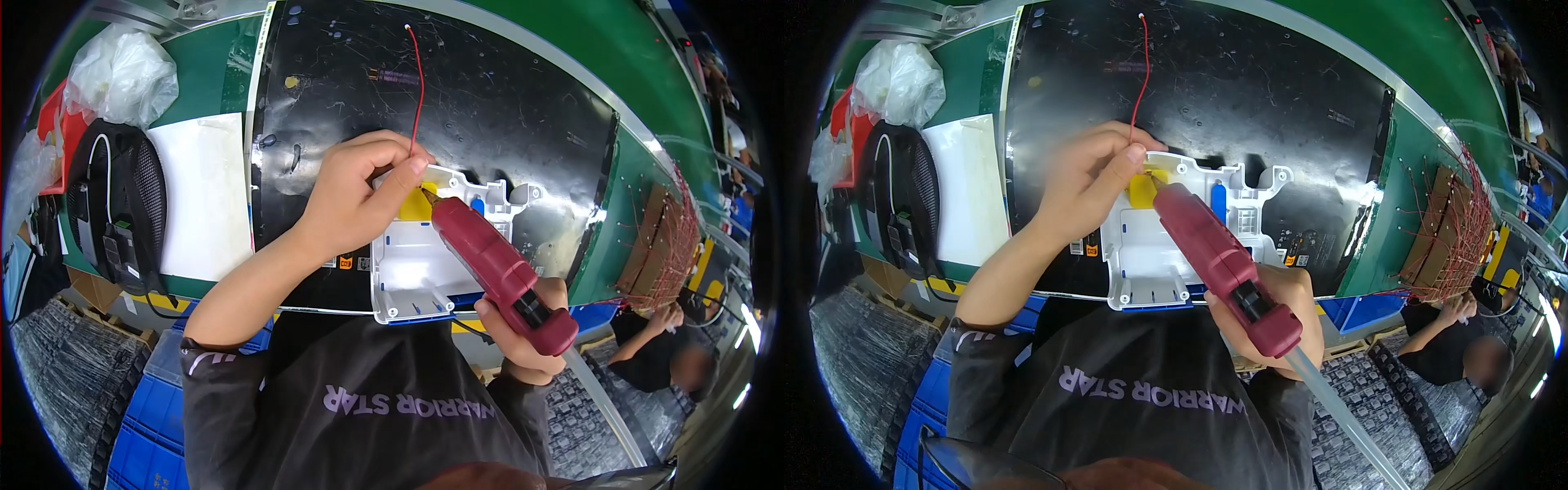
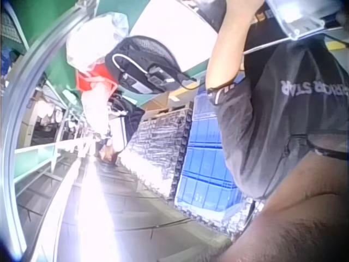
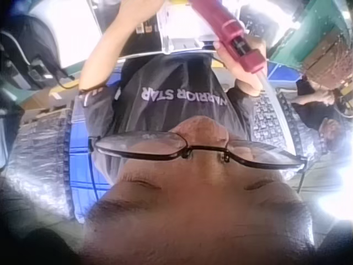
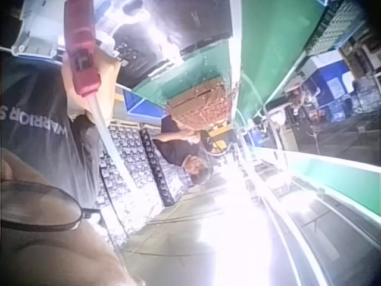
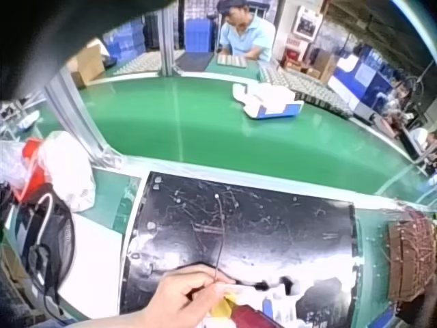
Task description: Using a hot glue gun to secure components within a plastic housing on an assembly line.
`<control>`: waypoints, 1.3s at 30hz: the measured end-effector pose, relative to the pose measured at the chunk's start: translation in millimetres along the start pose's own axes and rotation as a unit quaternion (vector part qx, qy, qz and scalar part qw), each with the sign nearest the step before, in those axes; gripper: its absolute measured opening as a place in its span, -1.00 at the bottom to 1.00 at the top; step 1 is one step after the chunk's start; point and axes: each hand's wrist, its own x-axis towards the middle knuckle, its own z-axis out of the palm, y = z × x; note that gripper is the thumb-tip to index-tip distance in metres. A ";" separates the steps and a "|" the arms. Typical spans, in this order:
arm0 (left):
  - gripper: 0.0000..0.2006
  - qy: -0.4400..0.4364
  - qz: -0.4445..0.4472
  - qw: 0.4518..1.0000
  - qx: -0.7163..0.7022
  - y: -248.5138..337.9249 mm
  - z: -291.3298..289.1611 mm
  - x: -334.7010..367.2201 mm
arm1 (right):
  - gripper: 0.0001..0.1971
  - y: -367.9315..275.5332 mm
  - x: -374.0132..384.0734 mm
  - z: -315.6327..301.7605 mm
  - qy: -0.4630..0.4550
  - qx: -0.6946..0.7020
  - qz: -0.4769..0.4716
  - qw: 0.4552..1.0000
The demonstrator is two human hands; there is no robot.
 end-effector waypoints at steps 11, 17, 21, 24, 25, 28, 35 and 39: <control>-0.80 0.005 -0.002 1.000 -0.007 -2.3 1.1 0.1 | -0.83 3.2 -3.1 1.2 0.010 0.026 -0.018 0.999; -0.81 0.005 -0.015 1.000 -0.015 -1.2 1.9 0.5 | -0.81 12.2 -14.0 12.3 0.135 0.086 -0.129 0.979; -0.82 0.006 -0.017 1.000 -0.024 -3.6 0.7 -0.5 | -0.67 18.6 -29.2 6.6 0.094 0.201 0.053 0.974; -0.82 -0.007 -0.025 1.000 -0.016 -3.5 -0.5 -0.1 | -0.67 22.8 -31.2 7.3 0.108 0.235 0.039 0.965; -0.82 -0.008 -0.029 0.999 -0.024 -3.9 -0.2 0.2 | -0.67 20.0 -29.9 7.6 0.110 0.236 0.038 0.965; -0.83 -0.011 -0.040 0.998 -0.039 -2.9 0.3 1.3 | -0.70 11.6 -27.2 7.0 0.104 0.374 0.089 0.917; -0.84 -0.053 -0.073 0.992 -0.086 -5.6 -4.7 4.9 | -0.76 12.7 -34.8 8.5 0.135 0.349 0.079 0.924; -0.79 -0.064 -0.103 0.993 -0.005 2.0 -11.6 6.5 | -0.79 9.6 -36.7 6.3 0.133 0.404 0.081 0.902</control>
